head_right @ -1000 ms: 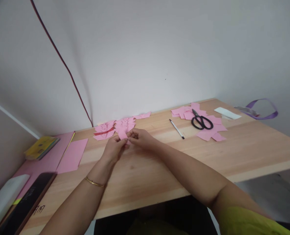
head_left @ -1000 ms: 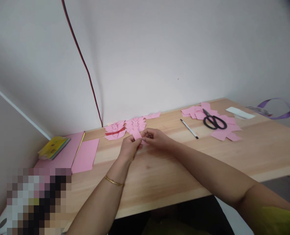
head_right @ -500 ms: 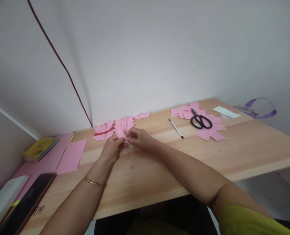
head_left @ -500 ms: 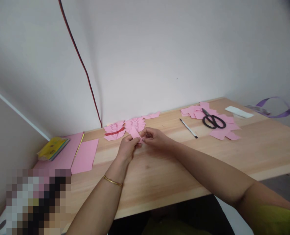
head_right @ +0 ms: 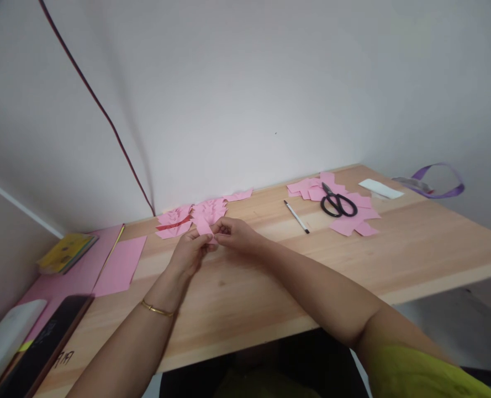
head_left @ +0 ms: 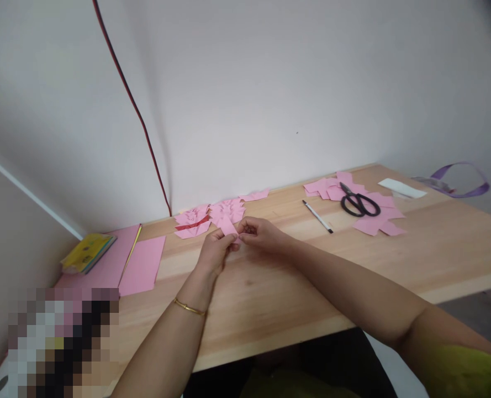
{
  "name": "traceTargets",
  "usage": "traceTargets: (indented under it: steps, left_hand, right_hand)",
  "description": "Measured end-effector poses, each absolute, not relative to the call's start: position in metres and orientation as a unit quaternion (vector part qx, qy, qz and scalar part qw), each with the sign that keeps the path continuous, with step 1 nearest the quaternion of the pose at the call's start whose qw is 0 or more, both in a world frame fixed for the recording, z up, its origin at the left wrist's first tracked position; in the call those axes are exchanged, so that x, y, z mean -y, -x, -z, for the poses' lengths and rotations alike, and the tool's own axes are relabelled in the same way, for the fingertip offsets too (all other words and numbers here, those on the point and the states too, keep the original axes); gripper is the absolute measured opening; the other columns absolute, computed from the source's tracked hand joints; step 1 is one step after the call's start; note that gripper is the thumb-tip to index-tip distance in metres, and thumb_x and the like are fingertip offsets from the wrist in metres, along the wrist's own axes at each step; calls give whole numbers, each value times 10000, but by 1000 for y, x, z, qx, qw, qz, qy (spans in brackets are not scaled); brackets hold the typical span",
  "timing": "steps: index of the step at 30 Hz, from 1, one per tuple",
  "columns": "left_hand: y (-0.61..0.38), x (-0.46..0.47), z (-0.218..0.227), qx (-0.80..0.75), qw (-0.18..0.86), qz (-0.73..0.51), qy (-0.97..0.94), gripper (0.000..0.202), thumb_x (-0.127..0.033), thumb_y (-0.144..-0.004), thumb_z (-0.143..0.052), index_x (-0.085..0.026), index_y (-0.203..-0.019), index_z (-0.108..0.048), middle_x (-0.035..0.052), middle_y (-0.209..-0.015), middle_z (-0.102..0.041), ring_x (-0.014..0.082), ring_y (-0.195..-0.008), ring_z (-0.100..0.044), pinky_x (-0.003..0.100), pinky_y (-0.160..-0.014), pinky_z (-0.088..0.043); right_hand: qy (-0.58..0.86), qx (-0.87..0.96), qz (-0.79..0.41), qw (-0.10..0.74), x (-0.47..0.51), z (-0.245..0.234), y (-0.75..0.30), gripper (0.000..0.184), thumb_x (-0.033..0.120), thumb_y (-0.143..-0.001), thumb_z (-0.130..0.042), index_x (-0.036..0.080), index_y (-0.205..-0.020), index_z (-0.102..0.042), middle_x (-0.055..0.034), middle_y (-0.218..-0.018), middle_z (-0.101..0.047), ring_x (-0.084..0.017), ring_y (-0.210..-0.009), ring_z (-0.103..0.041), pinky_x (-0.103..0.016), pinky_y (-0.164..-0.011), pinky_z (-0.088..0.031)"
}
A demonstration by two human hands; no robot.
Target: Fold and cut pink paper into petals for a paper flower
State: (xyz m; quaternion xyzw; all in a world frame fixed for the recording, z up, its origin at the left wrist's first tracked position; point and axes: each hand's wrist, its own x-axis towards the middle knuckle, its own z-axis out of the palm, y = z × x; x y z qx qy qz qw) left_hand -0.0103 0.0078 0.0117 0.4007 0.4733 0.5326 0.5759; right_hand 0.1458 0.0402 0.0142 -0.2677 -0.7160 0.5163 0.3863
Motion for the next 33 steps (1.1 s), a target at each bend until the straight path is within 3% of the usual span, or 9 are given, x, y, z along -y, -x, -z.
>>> traceTargets:
  steps: [5,12,15,24,33]
  left_hand:
    - [12,-8,-8,-480,565,-517,-427,227,-230,-589,-735,-105,-771,-682,36,-705,-626,101,-608,-545,220,-560,-433]
    - [11,-6,-16,-478,594,-522,-381,313,-415,-663,-711,-120,-697,-611,28,-630,-610,97,-520,-541,254,-567,-465]
    - [11,-6,-14,-484,583,-513,-404,297,-385,-644,-734,-116,-698,-621,41,-676,-631,89,-536,-540,238,-569,-454]
    - [13,-8,-6,-498,502,-513,-487,254,-337,-669,-720,-140,-612,-571,-11,-553,-567,70,-522,-495,181,-511,-340]
    - [14,-10,-4,-497,507,-527,-467,262,-330,-630,-744,-143,-585,-566,-5,-537,-574,85,-522,-508,203,-531,-365]
  right_hand:
    - [246,703,-544,386,-42,-11,-145,115,231,-720,-594,169,-783,-520,3,-743,-583,-107,-678,-535,-237,-625,-410]
    - [279,681,-524,428,-47,-19,-148,117,175,-683,-566,171,-744,-465,51,-666,-443,-70,-583,-414,-221,-571,-341]
    - [286,675,-523,435,-49,-19,-148,134,184,-677,-568,174,-749,-456,57,-655,-429,-69,-575,-401,-224,-567,-332]
    - [286,664,-548,420,-51,-16,-149,179,221,-670,-593,178,-762,-446,54,-674,-431,-70,-587,-414,-224,-576,-334]
    - [280,657,-562,417,-54,-13,-148,216,290,-675,-630,180,-757,-464,38,-692,-467,-83,-625,-456,-227,-591,-362]
